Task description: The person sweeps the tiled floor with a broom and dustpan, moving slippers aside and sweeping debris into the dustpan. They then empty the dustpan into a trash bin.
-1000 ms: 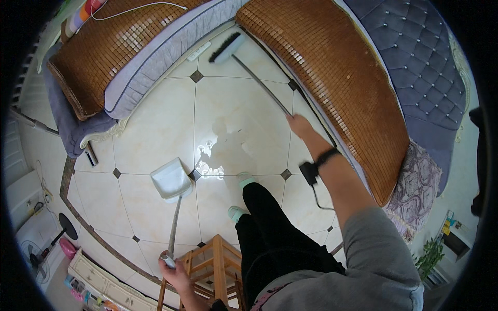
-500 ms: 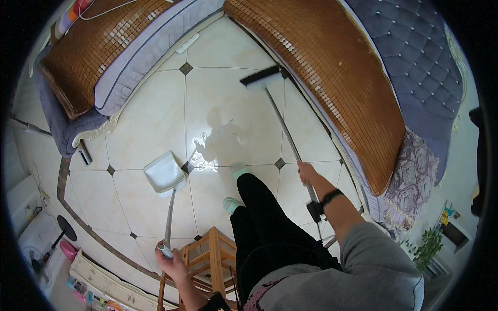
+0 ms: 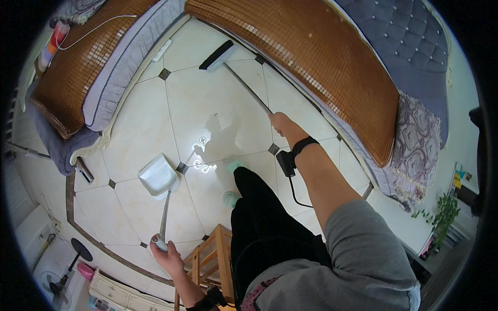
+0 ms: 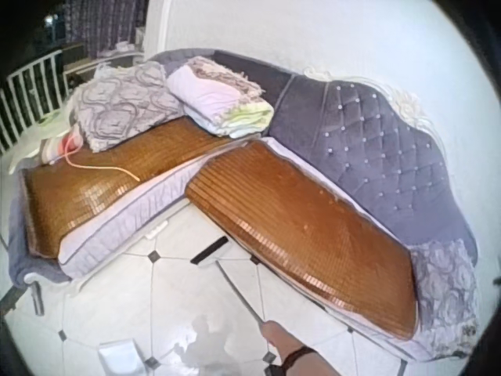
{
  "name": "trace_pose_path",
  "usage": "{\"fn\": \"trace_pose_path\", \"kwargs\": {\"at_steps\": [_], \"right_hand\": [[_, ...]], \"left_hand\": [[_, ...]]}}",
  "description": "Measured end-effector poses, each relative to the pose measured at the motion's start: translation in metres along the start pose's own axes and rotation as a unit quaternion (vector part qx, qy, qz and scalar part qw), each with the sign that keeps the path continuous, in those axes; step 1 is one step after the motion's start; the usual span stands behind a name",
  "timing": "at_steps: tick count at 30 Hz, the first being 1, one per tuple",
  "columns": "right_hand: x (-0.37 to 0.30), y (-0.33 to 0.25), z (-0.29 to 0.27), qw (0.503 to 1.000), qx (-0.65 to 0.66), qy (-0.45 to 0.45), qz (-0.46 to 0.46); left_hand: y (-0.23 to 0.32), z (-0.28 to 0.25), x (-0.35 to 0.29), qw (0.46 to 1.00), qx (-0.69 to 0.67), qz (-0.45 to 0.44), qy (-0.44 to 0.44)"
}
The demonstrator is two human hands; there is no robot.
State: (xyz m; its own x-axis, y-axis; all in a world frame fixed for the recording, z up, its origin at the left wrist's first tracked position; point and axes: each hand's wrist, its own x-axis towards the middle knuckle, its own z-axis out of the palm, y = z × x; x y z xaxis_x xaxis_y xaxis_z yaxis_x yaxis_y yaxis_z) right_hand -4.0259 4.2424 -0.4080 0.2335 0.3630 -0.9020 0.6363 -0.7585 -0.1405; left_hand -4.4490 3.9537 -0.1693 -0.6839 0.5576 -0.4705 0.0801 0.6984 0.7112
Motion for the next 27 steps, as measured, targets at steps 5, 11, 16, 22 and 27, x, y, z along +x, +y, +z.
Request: {"fn": "trace_pose_path", "kwargs": {"at_steps": [5, 11, 16, 22, 27], "right_hand": [[-0.040, 0.113, 0.008, 0.985, 0.162, -0.036, 0.037], [-0.125, 0.244, 0.022, 0.953, 0.256, 0.007, 0.162], [-0.197, 0.319, 0.016, 0.952, 0.237, -0.017, 0.194], [-0.288, 0.398, 0.015, 0.962, 0.193, -0.007, 0.193], [-0.313, 0.458, 0.029, 0.951, 0.231, 0.037, 0.201]], "left_hand": [[0.004, 0.010, -0.003, 1.000, 0.009, 0.004, -0.013], [-0.009, 0.009, -0.003, 0.998, 0.048, 0.028, -0.028], [-0.010, -0.003, -0.008, 0.994, 0.079, 0.066, -0.030], [0.023, -0.021, -0.044, 0.942, 0.203, 0.249, -0.101], [0.054, -0.010, -0.084, 0.932, 0.207, 0.235, -0.183]]}}
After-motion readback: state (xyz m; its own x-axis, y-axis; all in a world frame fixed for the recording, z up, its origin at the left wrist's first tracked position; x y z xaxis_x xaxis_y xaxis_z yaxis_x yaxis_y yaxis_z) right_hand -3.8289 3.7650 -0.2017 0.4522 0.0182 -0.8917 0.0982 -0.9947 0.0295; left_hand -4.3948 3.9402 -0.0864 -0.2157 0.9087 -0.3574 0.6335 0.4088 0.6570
